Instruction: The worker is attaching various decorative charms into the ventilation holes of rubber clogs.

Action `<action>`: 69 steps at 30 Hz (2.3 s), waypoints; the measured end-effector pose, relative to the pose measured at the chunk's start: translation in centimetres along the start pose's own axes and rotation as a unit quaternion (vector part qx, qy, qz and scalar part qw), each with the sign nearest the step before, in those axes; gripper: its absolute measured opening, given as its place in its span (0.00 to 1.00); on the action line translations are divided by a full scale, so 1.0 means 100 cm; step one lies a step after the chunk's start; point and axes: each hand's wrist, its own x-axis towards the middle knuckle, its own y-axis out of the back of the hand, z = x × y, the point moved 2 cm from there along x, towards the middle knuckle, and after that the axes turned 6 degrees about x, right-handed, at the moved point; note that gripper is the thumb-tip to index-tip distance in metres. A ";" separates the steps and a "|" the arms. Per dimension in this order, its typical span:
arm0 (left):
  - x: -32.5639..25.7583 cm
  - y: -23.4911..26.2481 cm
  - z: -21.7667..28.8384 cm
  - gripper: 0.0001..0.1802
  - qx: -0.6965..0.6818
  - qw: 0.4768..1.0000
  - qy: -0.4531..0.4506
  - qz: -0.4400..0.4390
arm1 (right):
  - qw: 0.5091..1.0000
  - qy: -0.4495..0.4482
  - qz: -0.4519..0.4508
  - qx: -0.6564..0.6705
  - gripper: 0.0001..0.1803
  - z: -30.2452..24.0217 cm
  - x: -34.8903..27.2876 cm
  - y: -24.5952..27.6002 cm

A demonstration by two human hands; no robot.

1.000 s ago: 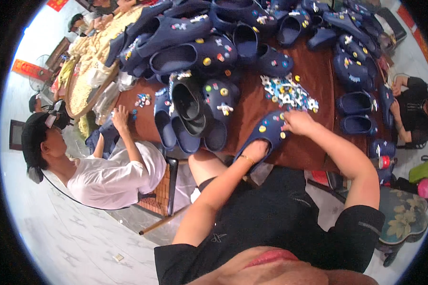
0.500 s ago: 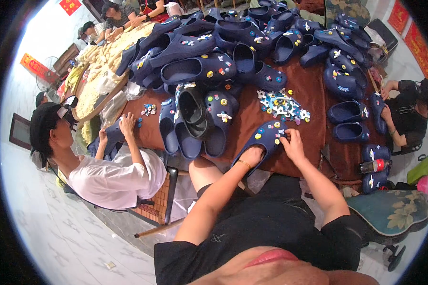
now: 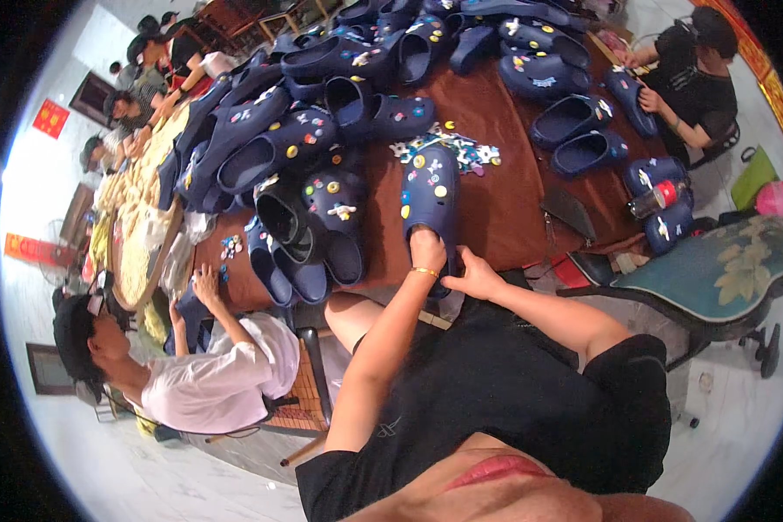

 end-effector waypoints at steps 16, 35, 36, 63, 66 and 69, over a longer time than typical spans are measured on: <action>-0.004 0.015 -0.020 0.22 -0.036 0.997 -0.046 -0.043 | 0.862 -0.007 0.421 0.284 0.17 0.044 0.078 0.226; -0.024 0.009 -0.060 0.16 0.107 0.992 -0.065 -0.016 | 0.887 -0.132 0.250 0.366 0.14 0.076 0.097 0.163; -0.024 0.009 -0.060 0.16 0.106 0.992 -0.064 -0.016 | 0.896 -0.137 0.223 0.358 0.15 0.074 0.097 0.157; -0.021 0.008 -0.059 0.17 0.095 0.993 -0.061 -0.020 | 0.927 -0.199 0.159 0.276 0.15 0.075 0.110 0.124; -0.024 0.012 -0.059 0.16 0.102 0.993 -0.056 -0.023 | 0.916 -0.244 0.185 0.260 0.30 0.068 0.116 0.130; -0.027 0.013 -0.059 0.16 0.095 0.994 -0.059 -0.017 | 0.900 -0.285 0.205 0.258 0.32 0.075 0.126 0.136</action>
